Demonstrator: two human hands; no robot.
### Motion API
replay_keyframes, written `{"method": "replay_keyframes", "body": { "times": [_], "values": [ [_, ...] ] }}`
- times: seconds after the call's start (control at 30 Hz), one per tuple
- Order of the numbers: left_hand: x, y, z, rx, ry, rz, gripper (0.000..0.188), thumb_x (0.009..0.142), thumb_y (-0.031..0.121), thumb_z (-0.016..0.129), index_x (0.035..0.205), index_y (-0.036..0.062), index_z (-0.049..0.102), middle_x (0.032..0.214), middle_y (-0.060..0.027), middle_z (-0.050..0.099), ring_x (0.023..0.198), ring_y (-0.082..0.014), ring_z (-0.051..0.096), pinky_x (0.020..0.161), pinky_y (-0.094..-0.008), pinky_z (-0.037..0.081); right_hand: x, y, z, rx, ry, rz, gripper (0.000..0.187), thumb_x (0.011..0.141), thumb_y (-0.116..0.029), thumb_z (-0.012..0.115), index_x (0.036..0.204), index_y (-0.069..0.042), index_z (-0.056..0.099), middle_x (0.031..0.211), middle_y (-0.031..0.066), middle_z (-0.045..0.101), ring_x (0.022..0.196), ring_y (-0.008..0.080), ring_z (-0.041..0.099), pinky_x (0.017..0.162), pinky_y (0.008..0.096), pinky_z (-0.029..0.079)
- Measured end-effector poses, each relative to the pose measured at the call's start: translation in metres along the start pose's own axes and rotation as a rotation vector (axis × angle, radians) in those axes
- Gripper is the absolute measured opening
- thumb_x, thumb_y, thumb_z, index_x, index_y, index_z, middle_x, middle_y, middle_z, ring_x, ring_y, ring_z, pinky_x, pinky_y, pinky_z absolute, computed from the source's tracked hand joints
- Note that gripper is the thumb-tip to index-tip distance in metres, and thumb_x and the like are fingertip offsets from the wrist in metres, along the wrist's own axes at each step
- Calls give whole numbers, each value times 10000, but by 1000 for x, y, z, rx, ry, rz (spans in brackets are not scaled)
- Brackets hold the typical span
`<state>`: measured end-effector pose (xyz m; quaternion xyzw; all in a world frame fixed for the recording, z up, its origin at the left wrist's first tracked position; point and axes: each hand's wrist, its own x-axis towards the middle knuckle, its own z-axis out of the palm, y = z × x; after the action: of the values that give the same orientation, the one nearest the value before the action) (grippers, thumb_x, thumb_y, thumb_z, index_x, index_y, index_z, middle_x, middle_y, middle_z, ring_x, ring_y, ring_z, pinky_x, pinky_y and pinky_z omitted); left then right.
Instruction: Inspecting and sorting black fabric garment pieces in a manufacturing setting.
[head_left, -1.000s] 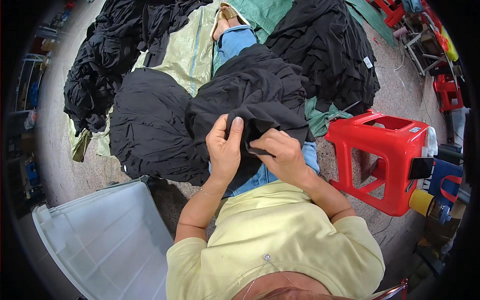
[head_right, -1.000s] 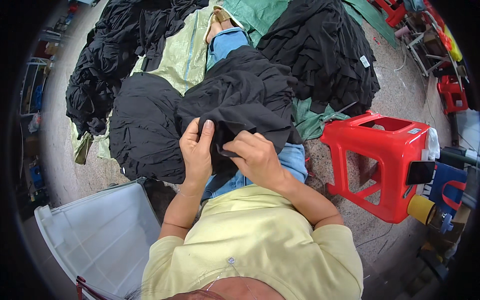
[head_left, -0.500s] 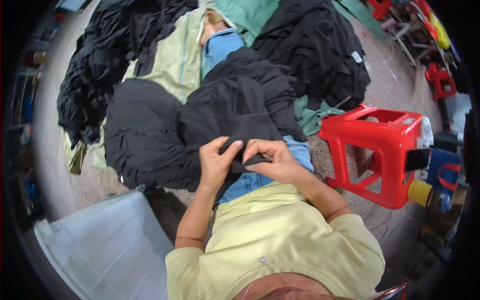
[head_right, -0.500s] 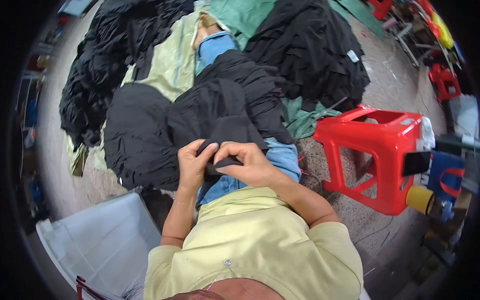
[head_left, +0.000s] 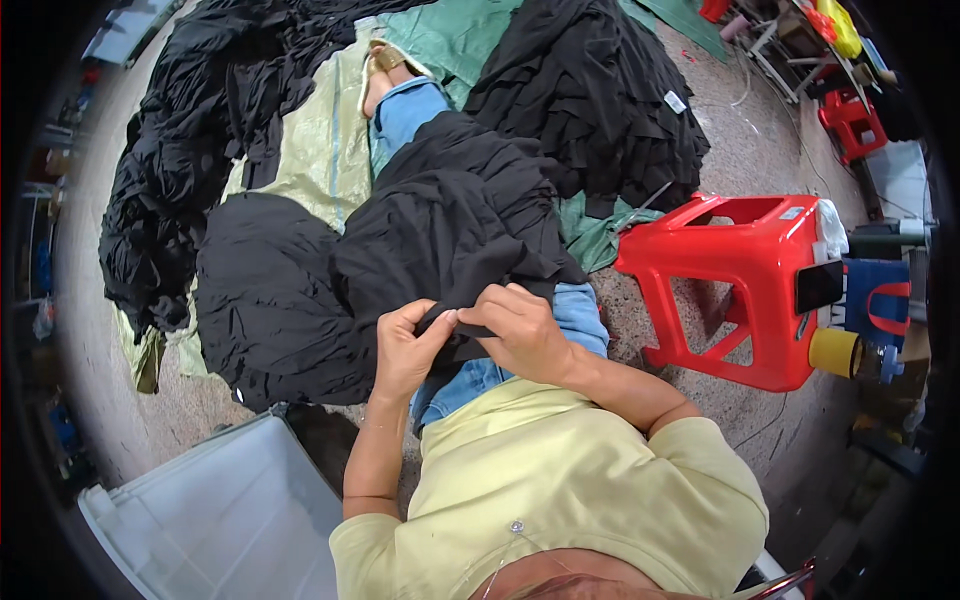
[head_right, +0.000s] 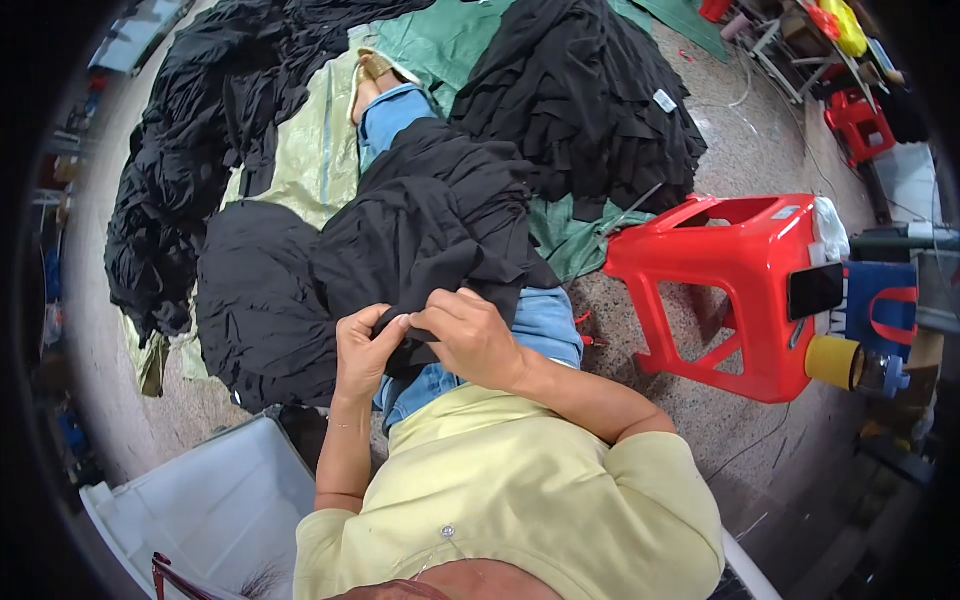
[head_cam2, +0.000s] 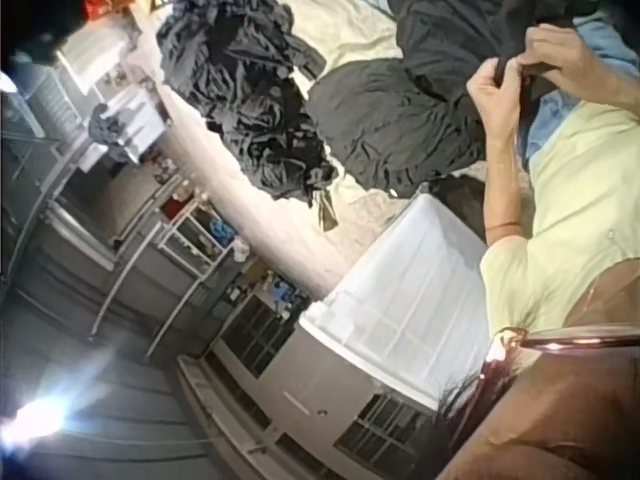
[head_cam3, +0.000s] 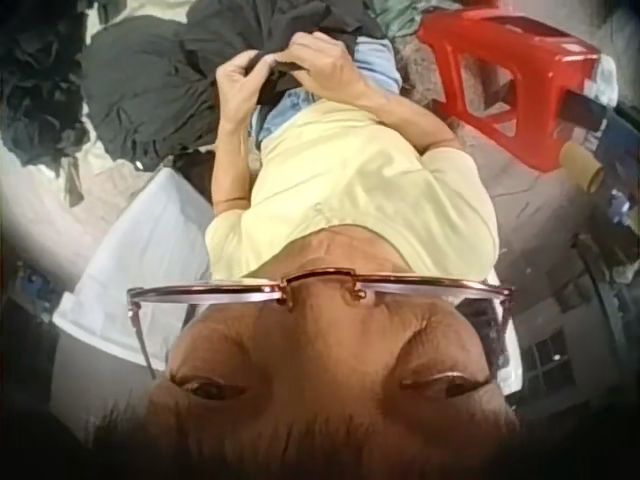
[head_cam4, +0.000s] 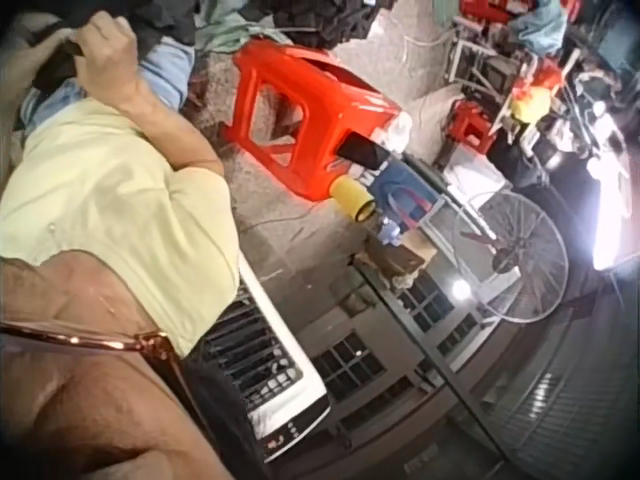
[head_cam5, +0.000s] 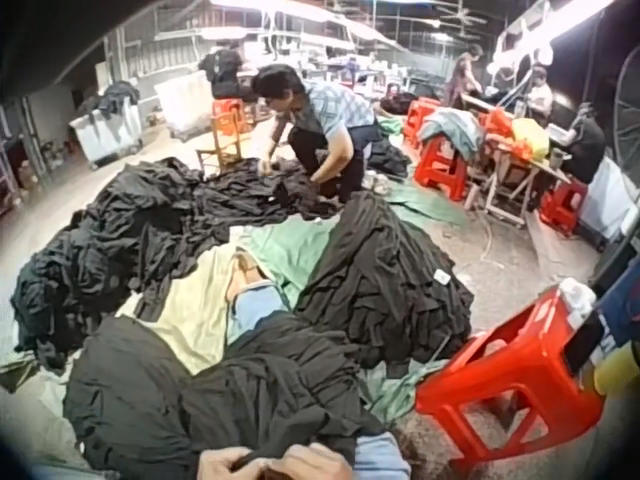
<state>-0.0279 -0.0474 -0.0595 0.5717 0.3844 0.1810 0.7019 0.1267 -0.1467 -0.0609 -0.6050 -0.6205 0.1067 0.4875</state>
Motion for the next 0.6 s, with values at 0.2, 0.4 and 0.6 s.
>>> {"method": "replay_keyframes", "body": {
  "times": [0.2, 0.4, 0.6],
  "values": [
    [-7, -5, 2, 142, 12, 278, 190, 927, 75, 692, 827, -70, 620, 707, -10, 552, 642, -52, 445, 564, -235, 360, 1, 2, -4, 68, -39, 31, 274, 660, 77, 767, 909, -2, 681, 787, 84, 634, 709, 264, 633, 632, 348, 482],
    [-10, -11, -4, -71, -22, 82, 170, 883, 101, 762, 860, -52, 692, 745, 50, 563, 677, -33, 447, 575, -229, 347, 3, 3, -5, 100, -88, 74, 263, 660, 67, 775, 895, -14, 689, 792, 91, 643, 717, 281, 637, 629, 345, 496],
    [-11, -9, -10, -39, -73, 5, 162, 827, 84, 814, 857, -42, 716, 713, 58, 557, 665, -25, 447, 579, -219, 347, -1, 10, -2, 175, -111, 104, 265, 656, 59, 770, 889, -24, 676, 786, 89, 633, 708, 275, 635, 626, 346, 461]
  ]
}}
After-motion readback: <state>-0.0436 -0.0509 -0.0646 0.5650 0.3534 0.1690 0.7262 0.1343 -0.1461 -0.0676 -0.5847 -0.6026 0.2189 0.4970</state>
